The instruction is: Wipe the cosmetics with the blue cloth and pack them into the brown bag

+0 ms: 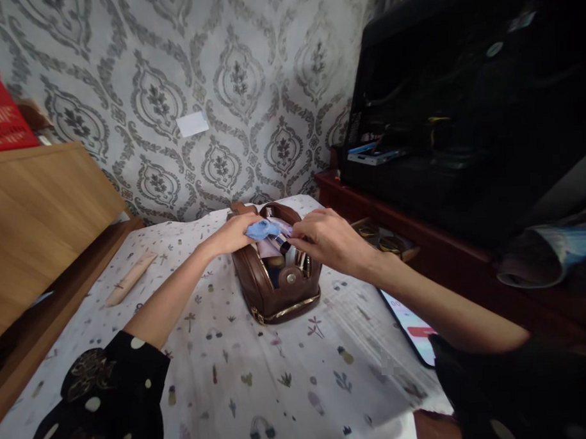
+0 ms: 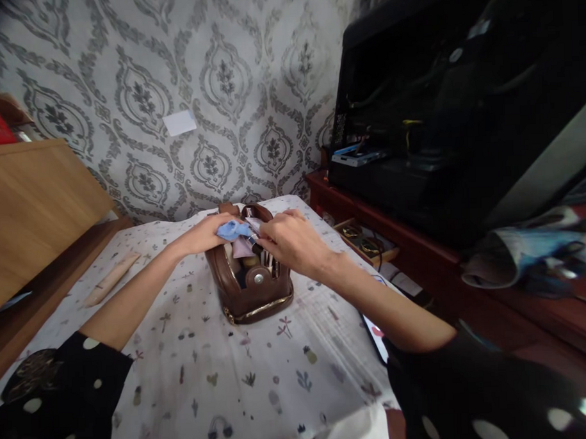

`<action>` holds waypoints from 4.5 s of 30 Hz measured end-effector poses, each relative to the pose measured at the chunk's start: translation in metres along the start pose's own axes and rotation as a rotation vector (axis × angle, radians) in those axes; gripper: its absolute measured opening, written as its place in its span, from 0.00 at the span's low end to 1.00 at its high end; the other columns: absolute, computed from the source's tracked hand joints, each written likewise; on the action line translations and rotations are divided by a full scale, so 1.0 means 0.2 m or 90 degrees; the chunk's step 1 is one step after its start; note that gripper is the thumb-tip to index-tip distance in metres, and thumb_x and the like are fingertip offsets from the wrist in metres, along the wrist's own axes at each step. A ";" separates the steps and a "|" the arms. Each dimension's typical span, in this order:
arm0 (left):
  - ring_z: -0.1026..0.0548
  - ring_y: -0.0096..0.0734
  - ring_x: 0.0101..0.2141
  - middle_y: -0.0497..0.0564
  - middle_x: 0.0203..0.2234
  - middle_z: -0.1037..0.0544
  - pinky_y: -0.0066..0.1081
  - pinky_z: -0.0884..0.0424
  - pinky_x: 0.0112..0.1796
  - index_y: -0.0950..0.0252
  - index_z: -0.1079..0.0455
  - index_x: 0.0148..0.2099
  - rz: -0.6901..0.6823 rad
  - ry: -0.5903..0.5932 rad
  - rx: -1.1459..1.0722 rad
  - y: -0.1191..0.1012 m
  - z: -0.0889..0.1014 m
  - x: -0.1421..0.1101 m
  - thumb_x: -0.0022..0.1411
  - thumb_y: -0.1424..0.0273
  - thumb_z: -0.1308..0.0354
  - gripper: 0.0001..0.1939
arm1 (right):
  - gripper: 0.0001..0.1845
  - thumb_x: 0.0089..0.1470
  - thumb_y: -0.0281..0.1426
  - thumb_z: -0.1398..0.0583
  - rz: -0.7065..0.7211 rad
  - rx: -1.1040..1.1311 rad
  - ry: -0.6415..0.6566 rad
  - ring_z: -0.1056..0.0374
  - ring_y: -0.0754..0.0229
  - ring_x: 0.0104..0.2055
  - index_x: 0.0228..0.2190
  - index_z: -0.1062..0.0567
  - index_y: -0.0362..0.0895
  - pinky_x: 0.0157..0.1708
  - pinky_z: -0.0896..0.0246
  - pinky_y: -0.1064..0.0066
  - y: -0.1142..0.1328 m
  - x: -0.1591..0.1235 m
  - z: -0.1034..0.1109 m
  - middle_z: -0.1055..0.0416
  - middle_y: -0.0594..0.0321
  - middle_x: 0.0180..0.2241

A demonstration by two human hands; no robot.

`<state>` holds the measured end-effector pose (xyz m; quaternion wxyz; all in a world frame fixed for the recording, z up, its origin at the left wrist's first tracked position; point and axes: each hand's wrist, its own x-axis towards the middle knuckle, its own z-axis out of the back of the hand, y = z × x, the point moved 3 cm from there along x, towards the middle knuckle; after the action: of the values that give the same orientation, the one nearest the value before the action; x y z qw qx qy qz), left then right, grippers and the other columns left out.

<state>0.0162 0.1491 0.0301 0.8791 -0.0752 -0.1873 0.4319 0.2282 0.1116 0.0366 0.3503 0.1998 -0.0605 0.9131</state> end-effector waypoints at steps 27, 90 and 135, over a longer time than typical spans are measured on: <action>0.21 0.40 0.40 0.55 0.39 0.20 0.33 0.25 0.38 0.67 0.26 0.45 0.305 -0.339 -0.375 0.23 0.15 -0.23 0.48 0.57 0.33 0.25 | 0.15 0.63 0.34 0.43 0.016 0.139 -0.151 0.39 0.42 0.64 0.48 0.22 0.45 0.60 0.45 0.43 -0.06 -0.07 -0.19 0.26 0.49 0.55; 0.29 0.57 0.55 0.68 0.57 0.30 0.49 0.32 0.52 0.67 0.41 0.68 0.751 -0.094 0.383 0.92 0.06 -1.61 0.66 0.67 0.52 0.29 | 0.18 0.66 0.29 0.48 -0.071 0.054 0.050 0.28 0.51 0.47 0.49 0.21 0.40 0.50 0.36 0.63 0.12 0.18 -0.15 0.26 0.48 0.44; 0.30 0.49 0.58 0.60 0.56 0.25 0.49 0.44 0.62 0.63 0.35 0.62 0.231 0.007 0.100 -0.07 -0.27 -1.18 0.68 0.48 0.47 0.30 | 0.11 0.58 0.22 0.39 0.035 0.336 0.120 0.30 0.52 0.51 0.43 0.23 0.39 0.50 0.32 0.63 0.84 -0.05 -0.78 0.24 0.50 0.45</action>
<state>-0.0827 -0.0430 -0.0782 0.7909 -0.0410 -0.1315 0.5963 0.0720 0.0189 -0.1044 0.2654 0.1966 0.2065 0.9210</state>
